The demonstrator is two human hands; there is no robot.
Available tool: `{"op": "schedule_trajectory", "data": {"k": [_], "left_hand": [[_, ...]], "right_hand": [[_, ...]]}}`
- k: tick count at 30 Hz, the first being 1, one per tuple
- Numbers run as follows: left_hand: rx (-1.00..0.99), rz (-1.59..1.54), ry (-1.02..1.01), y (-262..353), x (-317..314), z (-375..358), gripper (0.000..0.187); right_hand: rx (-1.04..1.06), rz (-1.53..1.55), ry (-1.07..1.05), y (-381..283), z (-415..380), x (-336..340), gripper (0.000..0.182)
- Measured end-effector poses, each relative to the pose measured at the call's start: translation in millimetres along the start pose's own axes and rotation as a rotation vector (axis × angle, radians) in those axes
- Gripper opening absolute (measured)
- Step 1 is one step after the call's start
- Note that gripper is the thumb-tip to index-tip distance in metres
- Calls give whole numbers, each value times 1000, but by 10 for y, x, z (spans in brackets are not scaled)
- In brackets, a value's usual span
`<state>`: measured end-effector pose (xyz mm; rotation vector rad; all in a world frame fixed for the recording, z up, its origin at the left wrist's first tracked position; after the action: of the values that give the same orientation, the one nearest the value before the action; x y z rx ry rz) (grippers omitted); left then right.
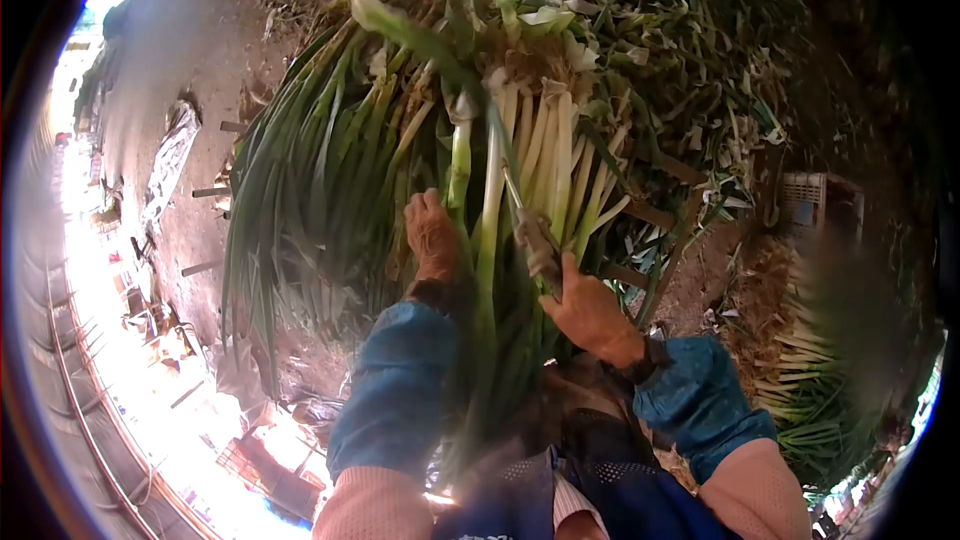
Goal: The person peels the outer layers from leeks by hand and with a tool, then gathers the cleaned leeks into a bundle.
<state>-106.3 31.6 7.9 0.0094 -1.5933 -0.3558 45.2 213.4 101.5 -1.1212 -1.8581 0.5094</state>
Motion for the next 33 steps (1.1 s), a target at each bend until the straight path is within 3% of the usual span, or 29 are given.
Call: {"op": "schedule_trajectory", "data": {"k": [4, 7, 10, 12, 14, 19, 20, 22, 25, 28, 30, 33], "left_hand": [[76, -398, -337, -187, -237, -49, 22], [192, -794, -410, -114, -104, -141, 22], [-602, -486, -250, -31, 405, -173, 25], [3, -901, -574, -47, 450, -225, 24], [261, -1034, -669, 31, 596, -347, 21], [-204, -822, -499, 47, 699, -548, 19], [326, -1209, -754, 15, 627, -641, 19], [344, -1180, -726, 20, 612, -673, 16], [202, -1006, -668, -111, 497, -718, 12], [7, -919, -631, -214, 306, -749, 17], [-23, -934, -643, -200, 303, -756, 21], [163, -1077, -728, -128, 397, -757, 23]], "right_hand": [[-26, 23, -161, -103, -265, -139, 66], [47, -9, -147, -80, -190, -289, 68], [89, -29, -101, -73, -65, -267, 67], [72, -37, -141, -161, -151, -210, 67], [68, -47, -174, -206, -272, -216, 67], [52, -114, -127, -66, -12, -309, 69], [86, -105, -72, -5, 161, -317, 68], [150, -84, 32, 53, 419, -314, 68], [155, -122, 48, -39, 439, -277, 66], [98, -118, -116, -195, 89, -220, 64], [73, -93, -158, -196, 15, -230, 63], [70, -92, -96, -83, 243, -299, 61]]}}
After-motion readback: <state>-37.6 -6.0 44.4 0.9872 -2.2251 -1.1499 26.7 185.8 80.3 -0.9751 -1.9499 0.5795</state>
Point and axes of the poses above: each hand's wrist, its own z-axis towards the middle knuckle, its own x-axis out of the back of the hand, y = z × x, the point moved 3 cm from there along z, towards the middle knuckle, and after that the axes turned 9 degrees about z, right-handed, at the moved point
